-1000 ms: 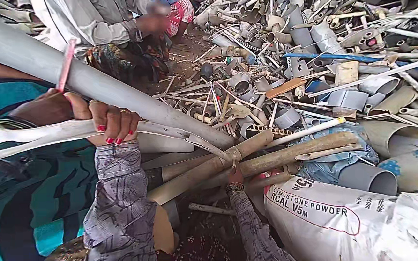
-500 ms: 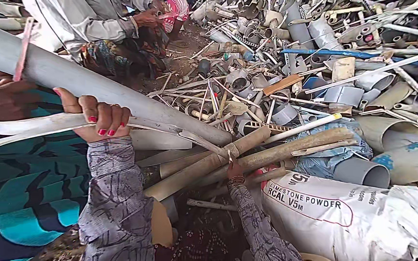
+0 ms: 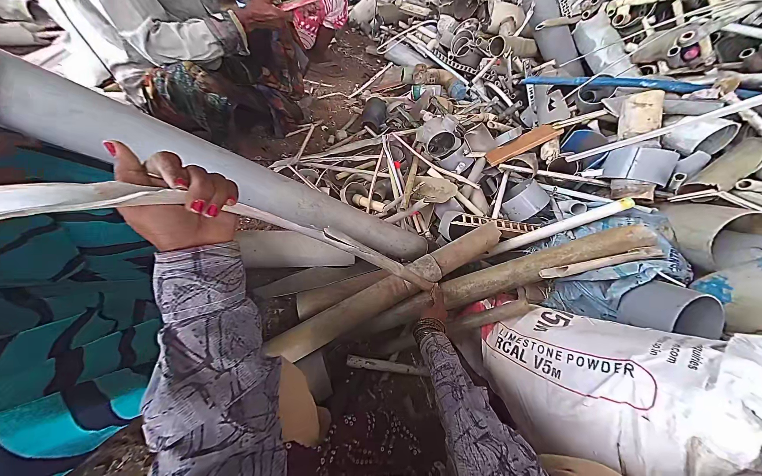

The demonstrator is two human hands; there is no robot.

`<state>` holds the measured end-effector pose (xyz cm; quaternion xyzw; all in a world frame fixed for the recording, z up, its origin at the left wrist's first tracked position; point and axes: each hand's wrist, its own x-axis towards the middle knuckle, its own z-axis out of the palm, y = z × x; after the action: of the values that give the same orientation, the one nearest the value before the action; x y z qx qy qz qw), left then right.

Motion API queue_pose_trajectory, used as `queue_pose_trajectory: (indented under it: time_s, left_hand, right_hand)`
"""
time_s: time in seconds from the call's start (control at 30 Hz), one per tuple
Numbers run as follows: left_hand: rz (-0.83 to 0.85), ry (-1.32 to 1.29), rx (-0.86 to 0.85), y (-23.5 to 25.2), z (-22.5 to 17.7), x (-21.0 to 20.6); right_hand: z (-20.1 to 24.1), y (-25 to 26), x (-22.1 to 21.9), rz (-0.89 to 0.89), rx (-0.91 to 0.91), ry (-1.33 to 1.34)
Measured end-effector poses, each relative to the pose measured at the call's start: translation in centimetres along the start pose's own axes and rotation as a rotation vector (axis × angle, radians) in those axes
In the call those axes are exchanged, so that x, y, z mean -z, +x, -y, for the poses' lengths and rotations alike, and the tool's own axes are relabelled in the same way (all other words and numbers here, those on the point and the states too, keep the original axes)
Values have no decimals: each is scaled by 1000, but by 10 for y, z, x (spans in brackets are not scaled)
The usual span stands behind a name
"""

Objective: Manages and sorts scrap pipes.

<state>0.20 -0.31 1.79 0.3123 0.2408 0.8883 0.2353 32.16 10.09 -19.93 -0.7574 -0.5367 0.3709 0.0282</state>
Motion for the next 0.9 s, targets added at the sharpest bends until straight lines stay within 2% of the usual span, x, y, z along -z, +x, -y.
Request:
queue_pose_trajectory:
  time_s: [0.13, 0.17, 0.3, 0.4, 0.47, 0.57, 0.67, 0.73, 0.83, 0.9]
  left_hand:
    - [12, -21, -29, 3, 4, 0]
    - [15, -29, -29, 0, 5, 1]
    - [39, -21, -8, -2, 0, 1]
    - [6, 2, -25, -1, 1, -3]
    - [0, 5, -19, -2, 1, 0]
    - [77, -52, -18, -1, 2, 6]
    - [79, -47, -34, 0, 2, 6]
    - [98, -75, -25, -4, 2, 14]
    - [292, -269, -27, -4, 2, 24]
    - [469, -362, -12, -2, 0, 34]
  right_hand:
    - [4, -32, -8, -60, 335, -2]
    - [0, -30, -7, -56, 329, 2]
    - [-3, -1, 5, 15, 74, -36]
    - [8, -14, 13, 64, 216, -176]
    - [5, -10, 20, 113, 247, -271]
    - [0, 6, 31, 143, 224, -271]
    - [8, -13, 26, 105, 380, -235]
    - [-2, -11, 21, 115, 322, -227]
    - [-5, 4, 23, 103, 183, -188]
    - [1, -13, 22, 123, 215, -240]
